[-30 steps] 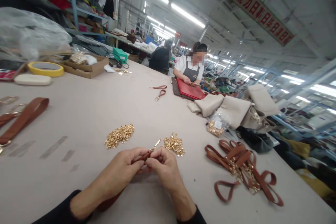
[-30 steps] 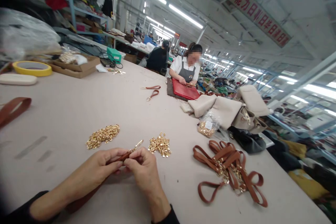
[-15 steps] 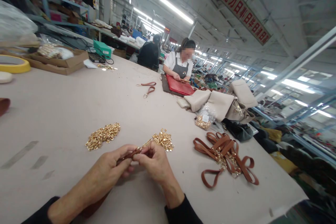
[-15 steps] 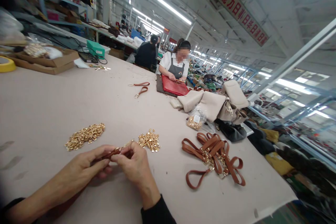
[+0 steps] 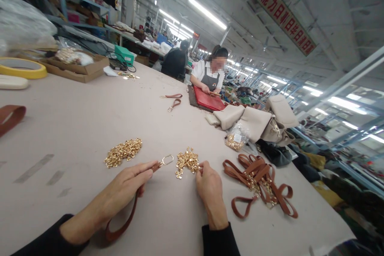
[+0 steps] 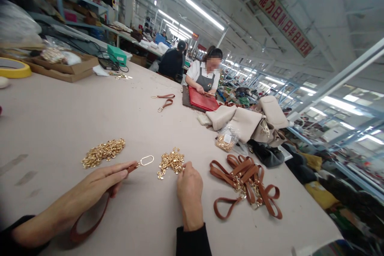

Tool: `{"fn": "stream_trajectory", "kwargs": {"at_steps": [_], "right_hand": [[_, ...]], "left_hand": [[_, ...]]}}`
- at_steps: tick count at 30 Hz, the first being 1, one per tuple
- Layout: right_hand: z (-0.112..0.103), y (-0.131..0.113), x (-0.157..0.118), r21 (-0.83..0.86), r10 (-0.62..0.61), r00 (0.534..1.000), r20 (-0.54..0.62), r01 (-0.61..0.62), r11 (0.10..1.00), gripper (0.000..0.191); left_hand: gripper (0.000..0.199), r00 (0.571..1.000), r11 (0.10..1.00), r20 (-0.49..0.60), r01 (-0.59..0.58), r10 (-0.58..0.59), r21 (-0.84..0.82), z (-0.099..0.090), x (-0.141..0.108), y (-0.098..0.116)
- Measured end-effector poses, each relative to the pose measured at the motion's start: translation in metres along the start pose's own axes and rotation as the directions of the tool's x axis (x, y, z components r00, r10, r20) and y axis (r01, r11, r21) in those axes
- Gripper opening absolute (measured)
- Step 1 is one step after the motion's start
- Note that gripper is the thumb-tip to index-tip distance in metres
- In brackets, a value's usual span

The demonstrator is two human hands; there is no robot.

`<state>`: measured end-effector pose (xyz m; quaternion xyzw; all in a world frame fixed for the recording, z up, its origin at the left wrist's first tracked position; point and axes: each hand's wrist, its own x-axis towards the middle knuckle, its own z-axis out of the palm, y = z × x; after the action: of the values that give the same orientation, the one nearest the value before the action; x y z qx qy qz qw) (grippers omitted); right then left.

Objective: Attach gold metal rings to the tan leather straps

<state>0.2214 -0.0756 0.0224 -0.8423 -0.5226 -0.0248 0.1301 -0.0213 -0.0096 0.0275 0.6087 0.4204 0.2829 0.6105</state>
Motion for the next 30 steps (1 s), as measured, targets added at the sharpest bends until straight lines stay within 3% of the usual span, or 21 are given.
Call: {"fn": "stream_trajectory", "kwargs": {"at_steps": [7,14,23,27,30], "right_hand": [[0.003,-0.006,0.002,-0.026,-0.068,0.998,0.003,0.068,0.997,0.024],[0.008,0.005,0.009,0.204,-0.121,0.992,0.023,0.114,0.972,0.024],[0.002,0.015,0.006,0.438,-0.121,0.991,0.05,0.087,0.895,0.027],[-0.003,0.004,-0.001,0.578,-0.215,0.972,0.096,0.122,0.807,0.021],[-0.004,-0.009,-0.007,0.567,-0.312,0.947,0.071,0.219,0.794,0.023]], "left_hand": [[0.041,0.986,0.952,0.105,0.156,-0.132,-0.263,0.008,-0.009,0.009],[0.031,0.978,0.911,0.162,0.184,-0.132,-0.369,0.015,-0.007,0.004],[0.03,0.997,0.988,0.051,0.07,-0.063,-0.139,0.012,-0.001,-0.009],[0.033,0.998,0.994,0.034,0.052,-0.049,-0.095,0.01,-0.002,-0.003],[0.032,0.999,0.996,0.014,0.041,-0.04,-0.076,0.008,-0.005,0.004]]}}
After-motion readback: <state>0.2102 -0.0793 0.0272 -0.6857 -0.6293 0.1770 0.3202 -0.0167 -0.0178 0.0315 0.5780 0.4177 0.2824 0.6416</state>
